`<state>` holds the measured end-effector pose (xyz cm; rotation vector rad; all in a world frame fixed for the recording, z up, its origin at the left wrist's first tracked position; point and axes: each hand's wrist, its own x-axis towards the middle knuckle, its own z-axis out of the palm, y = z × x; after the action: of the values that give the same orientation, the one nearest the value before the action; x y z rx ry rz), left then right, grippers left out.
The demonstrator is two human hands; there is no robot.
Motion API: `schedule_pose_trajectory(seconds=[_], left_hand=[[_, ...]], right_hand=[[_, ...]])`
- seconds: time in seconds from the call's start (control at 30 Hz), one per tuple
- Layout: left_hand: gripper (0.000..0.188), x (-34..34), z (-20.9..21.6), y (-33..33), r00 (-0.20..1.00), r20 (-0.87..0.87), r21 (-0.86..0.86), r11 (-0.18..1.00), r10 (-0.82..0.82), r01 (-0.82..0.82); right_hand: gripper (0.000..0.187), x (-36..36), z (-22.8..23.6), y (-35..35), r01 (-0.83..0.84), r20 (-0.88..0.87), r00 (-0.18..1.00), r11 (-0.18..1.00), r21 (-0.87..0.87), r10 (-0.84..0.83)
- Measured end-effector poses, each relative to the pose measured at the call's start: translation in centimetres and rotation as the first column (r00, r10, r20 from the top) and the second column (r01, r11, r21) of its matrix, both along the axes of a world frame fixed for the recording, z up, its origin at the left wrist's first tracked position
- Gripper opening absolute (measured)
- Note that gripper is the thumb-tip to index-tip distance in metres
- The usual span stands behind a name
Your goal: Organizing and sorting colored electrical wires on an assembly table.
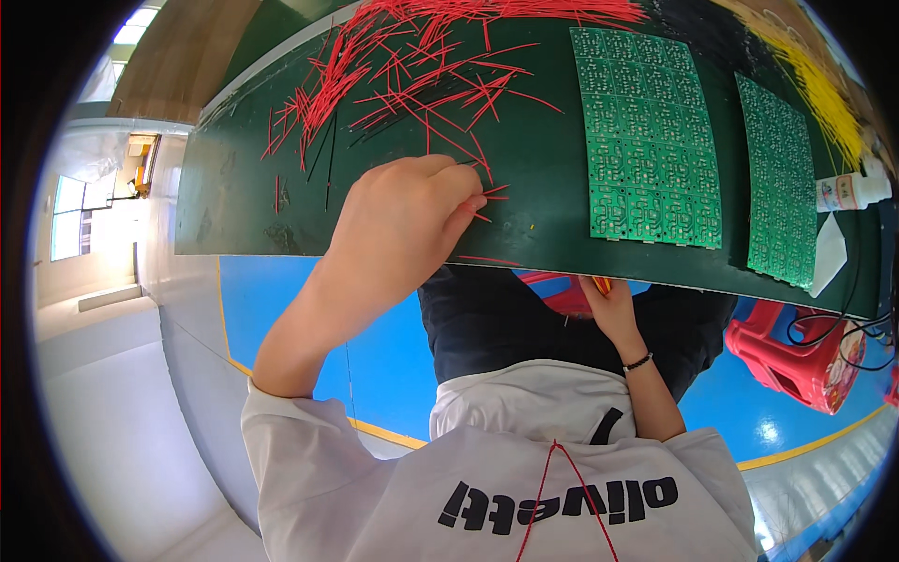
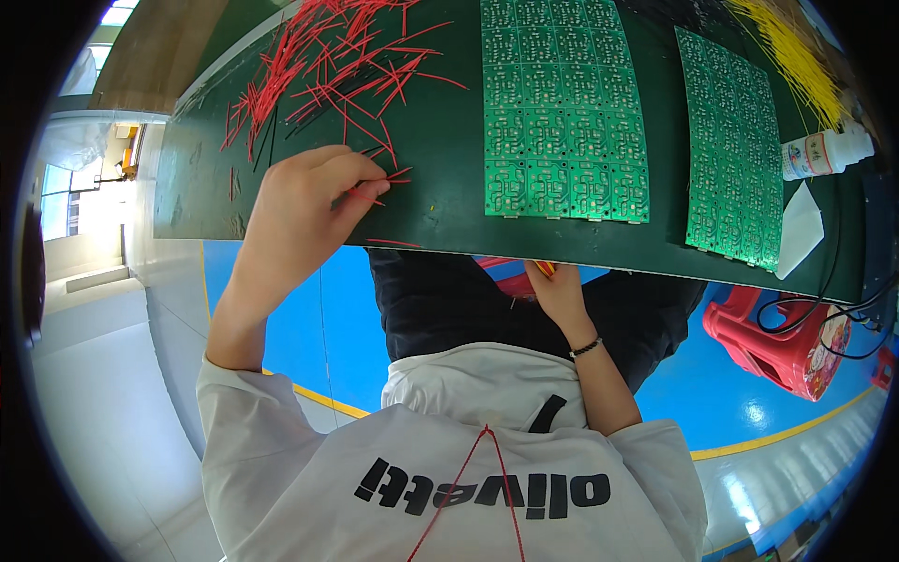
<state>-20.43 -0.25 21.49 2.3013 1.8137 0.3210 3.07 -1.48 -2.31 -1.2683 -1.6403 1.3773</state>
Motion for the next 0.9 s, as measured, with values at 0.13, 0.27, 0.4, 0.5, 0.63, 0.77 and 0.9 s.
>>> schedule_pose_trajectory(seconds=[0.13, 0.27, 0.4, 0.5, 0.63, 0.77, 0.9], left_hand=[[0.009, 0.3, 0.4, 0.6, 0.994, -0.099, 0.048, 0.998, -0.043, 0.048], [0.009, -0.5, 0.5, 1.5, 0.994, -0.054, 0.032, 0.995, -0.095, 0.097], [0.008, -1.5, 1.9, -0.1, 0.698, 0.642, -0.189, 0.947, 0.319, -0.260], [0.009, -1.3, 0.6, -3.2, 0.298, 0.895, -0.297, 0.941, 0.333, -0.160], [0.010, 1.0, -0.7, -7.5, 0.049, 0.848, -0.529, 0.838, 0.528, 0.136], [0.010, 2.4, -3.3, -9.7, 0.123, 0.749, -0.658, 0.710, 0.651, 0.252], [0.011, 2.8, -5.3, -11.0, 0.062, 0.748, -0.659, 0.728, 0.661, 0.191]], right_hand=[[0.023, 0.2, -0.2, 0.1, -0.021, -0.020, 1.000, 1.000, -0.015, 0.021], [0.020, 0.2, 0.1, 0.1, -0.017, -0.088, 0.996, 0.997, -0.069, 0.011], [0.016, 0.2, 0.8, -0.7, -0.018, -0.148, 0.989, 0.999, -0.036, 0.012], [0.013, 0.0, 4.8, -1.5, -0.110, -0.206, 0.975, 0.982, -0.156, 0.077], [0.012, -1.6, 13.1, -2.3, -0.341, -0.542, 0.826, 0.902, -0.263, 0.155], [0.014, -3.9, 15.1, -2.4, -0.362, -0.586, 0.794, 0.900, -0.243, 0.161], [0.018, -4.1, 14.4, -2.7, -0.369, -0.485, 0.845, 0.901, -0.226, 0.224]])
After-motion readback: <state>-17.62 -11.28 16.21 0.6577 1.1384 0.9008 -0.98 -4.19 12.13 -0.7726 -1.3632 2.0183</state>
